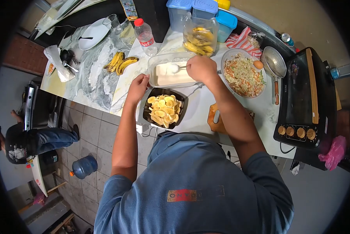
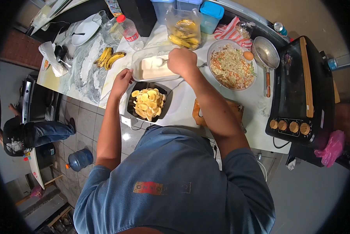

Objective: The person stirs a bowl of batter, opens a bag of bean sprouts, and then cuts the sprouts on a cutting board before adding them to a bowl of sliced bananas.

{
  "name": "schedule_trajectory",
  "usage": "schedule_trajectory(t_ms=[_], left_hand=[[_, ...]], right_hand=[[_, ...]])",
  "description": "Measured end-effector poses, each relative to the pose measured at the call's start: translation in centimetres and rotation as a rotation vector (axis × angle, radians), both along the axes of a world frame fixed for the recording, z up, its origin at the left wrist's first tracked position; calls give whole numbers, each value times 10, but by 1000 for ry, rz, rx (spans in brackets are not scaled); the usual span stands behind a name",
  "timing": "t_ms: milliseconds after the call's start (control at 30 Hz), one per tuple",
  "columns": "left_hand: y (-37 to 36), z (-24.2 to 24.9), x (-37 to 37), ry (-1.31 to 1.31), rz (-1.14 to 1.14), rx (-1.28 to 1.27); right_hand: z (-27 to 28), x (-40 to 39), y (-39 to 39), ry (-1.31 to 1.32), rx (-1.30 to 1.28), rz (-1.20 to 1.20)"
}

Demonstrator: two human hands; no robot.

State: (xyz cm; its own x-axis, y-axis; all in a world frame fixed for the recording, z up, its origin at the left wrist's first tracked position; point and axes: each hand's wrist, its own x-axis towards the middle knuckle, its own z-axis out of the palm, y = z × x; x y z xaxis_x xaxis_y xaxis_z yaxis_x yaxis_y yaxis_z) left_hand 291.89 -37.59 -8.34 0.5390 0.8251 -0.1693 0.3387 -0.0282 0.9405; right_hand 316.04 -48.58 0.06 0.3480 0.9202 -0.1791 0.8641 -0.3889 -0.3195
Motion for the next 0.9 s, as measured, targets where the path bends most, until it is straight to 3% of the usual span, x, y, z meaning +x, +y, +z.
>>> schedule_trajectory(t_ms=[333, 500, 600, 733, 867, 900], left_hand=[[1, 2, 1, 22, 1, -1], [0, 4, 1, 69, 16, -7], [-2, 5, 2, 72, 21, -4], [-4, 6, 2, 117, 38, 50], [-4, 8, 3, 118, 63, -18], [-5, 9, 4, 125, 75, -13]], right_hand=[[-5, -7, 3, 8, 166, 153], [16, 15, -3, 10, -59, 82], [7, 9, -7, -62, 70, 123], [15, 17, -7, 20, -68, 163], [10, 25, -8, -48, 68, 83], [8, 21, -8, -83, 71, 171]])
